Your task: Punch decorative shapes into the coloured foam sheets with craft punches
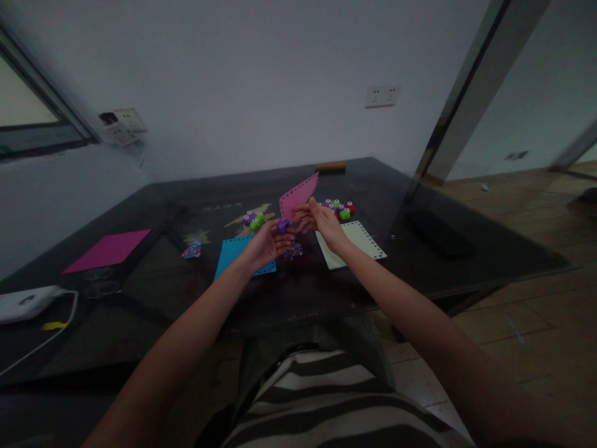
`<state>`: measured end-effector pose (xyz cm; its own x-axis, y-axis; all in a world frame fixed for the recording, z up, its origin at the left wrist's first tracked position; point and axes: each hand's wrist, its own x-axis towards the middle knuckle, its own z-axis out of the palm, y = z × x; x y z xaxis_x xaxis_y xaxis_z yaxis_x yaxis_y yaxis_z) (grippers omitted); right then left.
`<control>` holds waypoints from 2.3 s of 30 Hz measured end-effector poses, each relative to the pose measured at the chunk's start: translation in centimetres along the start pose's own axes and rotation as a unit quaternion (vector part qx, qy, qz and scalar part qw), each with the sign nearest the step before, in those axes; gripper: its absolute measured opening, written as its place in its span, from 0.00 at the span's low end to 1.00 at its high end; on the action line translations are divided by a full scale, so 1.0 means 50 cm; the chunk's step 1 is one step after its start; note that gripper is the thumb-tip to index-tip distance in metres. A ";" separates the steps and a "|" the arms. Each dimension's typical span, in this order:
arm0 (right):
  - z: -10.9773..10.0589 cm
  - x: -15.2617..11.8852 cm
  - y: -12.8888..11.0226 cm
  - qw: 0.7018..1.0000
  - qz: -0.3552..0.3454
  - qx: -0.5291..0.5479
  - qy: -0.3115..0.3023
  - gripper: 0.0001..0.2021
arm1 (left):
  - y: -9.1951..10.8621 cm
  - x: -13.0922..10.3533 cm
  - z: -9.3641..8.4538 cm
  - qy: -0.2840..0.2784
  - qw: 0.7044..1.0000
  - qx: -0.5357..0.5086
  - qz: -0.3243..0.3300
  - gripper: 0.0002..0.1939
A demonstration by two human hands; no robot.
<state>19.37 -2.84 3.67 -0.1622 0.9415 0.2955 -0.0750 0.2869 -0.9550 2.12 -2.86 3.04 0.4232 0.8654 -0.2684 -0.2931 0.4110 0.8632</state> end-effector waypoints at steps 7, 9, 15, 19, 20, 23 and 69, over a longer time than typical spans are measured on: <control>-0.006 0.009 0.019 0.999 -0.048 -0.021 0.008 0.22 | -0.007 0.002 -0.002 0.015 0.998 0.048 0.041 0.17; -0.007 0.011 0.025 0.998 -0.048 -0.031 0.013 0.17 | -0.012 0.004 -0.003 0.037 0.990 0.107 0.083 0.15; -0.010 0.015 0.033 0.999 -0.014 -0.049 0.018 0.09 | -0.020 0.007 -0.005 0.079 0.958 0.247 0.119 0.15; -0.011 0.016 0.034 0.997 0.012 -0.055 0.045 0.10 | -0.019 0.005 -0.005 0.091 0.954 0.260 0.120 0.17; -0.012 0.016 0.035 0.997 0.014 -0.053 0.055 0.12 | -0.018 0.005 -0.006 0.090 0.954 0.257 0.121 0.17; -0.018 0.020 0.036 0.995 0.011 -0.041 0.087 0.17 | -0.020 0.006 -0.007 0.076 0.960 0.233 0.136 0.18; -0.015 0.013 0.031 0.992 -0.060 -0.080 0.074 0.11 | -0.013 0.060 -0.056 0.110 0.877 0.346 0.315 0.16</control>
<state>19.89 -1.67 2.37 -0.0151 0.9111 0.4118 0.0732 0.4118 -0.9083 1.18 0.26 0.51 0.1662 0.9241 0.3442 0.2138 -0.3745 0.9022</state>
